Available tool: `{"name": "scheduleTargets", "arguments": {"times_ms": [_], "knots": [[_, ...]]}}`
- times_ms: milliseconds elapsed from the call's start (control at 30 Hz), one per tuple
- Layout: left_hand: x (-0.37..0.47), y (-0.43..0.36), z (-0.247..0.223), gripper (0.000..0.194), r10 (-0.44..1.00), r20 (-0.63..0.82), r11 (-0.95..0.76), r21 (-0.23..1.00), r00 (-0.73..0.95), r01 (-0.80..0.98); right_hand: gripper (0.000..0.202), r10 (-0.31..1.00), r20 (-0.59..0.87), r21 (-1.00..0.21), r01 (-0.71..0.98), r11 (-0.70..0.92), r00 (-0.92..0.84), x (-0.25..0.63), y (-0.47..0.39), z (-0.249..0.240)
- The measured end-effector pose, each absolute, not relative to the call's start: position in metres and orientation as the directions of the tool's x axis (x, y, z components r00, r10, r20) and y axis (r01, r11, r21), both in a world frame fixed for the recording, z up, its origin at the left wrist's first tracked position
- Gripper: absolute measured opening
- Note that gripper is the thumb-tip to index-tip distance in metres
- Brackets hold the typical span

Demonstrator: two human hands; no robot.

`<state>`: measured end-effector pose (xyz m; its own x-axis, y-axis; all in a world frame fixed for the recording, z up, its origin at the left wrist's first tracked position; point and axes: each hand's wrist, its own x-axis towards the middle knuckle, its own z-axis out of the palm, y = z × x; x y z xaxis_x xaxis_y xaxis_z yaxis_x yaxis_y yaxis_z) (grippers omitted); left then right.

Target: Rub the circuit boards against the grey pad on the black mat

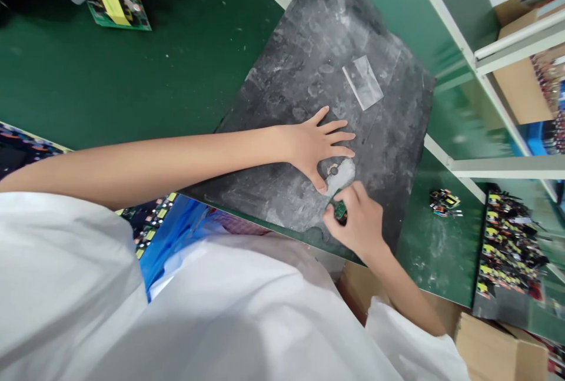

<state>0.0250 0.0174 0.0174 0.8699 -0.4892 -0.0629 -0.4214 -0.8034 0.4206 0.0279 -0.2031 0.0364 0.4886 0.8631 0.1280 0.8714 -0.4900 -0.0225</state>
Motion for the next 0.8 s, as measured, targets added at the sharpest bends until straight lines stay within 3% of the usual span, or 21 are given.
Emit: {"name": "scheduleTargets", "arguments": {"times_ms": [233,433,633,800], "knots": [[0.026,0.017,0.016,0.091,-0.479,-0.049,-0.8,0.434,0.876,-0.414,0.007,0.761,0.22,-0.077,0.789,-0.61,0.61,0.045,-0.202,0.035],[0.025,0.017,0.016,0.091,-0.48,-0.032,-0.79,0.449,0.876,-0.417,0.009,0.879,0.129,-0.023,0.888,-0.46,0.459,0.024,-0.204,0.036],[0.026,0.016,0.017,0.094,-0.468,-0.056,-0.802,0.447,0.882,-0.397,0.006,0.749,0.235,-0.065,0.779,-0.623,0.619,0.058,-0.203,0.035],[0.025,0.017,0.019,0.092,-0.478,-0.079,-0.812,0.419,0.875,-0.405,0.009,0.862,0.134,-0.038,0.872,-0.488,0.489,0.025,-0.204,0.036]]}}
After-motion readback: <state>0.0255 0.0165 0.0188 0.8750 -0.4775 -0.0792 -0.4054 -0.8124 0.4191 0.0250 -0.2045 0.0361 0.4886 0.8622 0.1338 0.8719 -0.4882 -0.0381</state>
